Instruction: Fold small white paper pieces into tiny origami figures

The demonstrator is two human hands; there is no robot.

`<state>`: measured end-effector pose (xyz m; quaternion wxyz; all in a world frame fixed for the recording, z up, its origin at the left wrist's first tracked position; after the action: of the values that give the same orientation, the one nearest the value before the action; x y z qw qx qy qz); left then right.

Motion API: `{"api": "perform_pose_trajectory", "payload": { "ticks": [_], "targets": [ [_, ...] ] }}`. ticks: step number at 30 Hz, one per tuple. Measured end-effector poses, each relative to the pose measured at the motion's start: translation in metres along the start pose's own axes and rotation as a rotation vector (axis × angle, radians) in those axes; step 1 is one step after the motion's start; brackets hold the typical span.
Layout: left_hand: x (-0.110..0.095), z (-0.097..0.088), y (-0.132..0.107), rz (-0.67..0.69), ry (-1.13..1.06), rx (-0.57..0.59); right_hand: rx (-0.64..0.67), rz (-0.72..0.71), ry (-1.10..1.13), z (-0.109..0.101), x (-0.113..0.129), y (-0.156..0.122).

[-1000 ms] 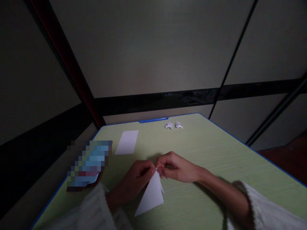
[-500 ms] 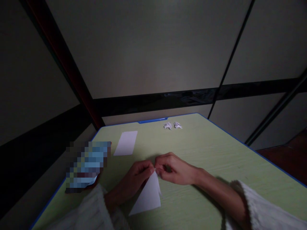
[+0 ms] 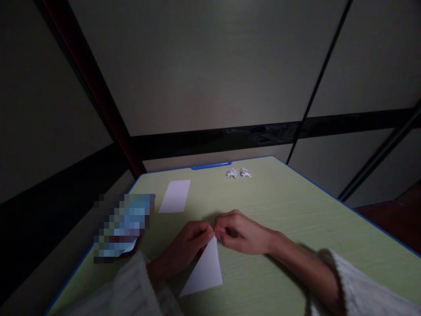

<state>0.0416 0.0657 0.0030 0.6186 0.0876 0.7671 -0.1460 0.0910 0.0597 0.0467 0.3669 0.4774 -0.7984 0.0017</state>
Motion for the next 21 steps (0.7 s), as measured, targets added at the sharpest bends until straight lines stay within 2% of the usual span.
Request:
{"api": "perform_pose_trajectory", "payload": {
  "ticks": [9, 13, 16, 18, 19, 21],
  "targets": [
    [0.007, -0.006, 0.004, -0.062, -0.008, -0.049, 0.044, -0.183, -0.191, 0.001, 0.017, -0.001],
    [0.007, -0.002, 0.006, -0.043, -0.05, 0.005, 0.045, -0.205, -0.235, 0.001, 0.019, -0.001],
    [0.005, 0.003, 0.003, -0.042, -0.036, 0.043, 0.026, -0.166, -0.212, -0.003, 0.012, 0.0],
    [0.002, 0.009, 0.0, -0.037, -0.019, 0.085, -0.074, -0.06, -0.134, -0.015, -0.004, 0.003],
    [0.001, 0.01, -0.001, -0.036, -0.016, 0.095, -0.196, 0.042, -0.081, -0.028, -0.018, 0.004],
    [0.002, 0.01, -0.001, -0.044, -0.025, 0.084, -0.556, 0.306, 0.092, -0.061, -0.056, -0.005]
  ]
}}
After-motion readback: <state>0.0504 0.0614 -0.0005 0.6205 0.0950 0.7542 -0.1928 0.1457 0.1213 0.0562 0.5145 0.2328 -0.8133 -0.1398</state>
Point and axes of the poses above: each hand's wrist, its own y-axis towards the middle knuckle, its own z-axis out of the palm, x = y × z, the point moved 9 cm from there along y, towards the middle knuckle, and after that the axes turned 6 degrees about -x, right-handed, at the moved point
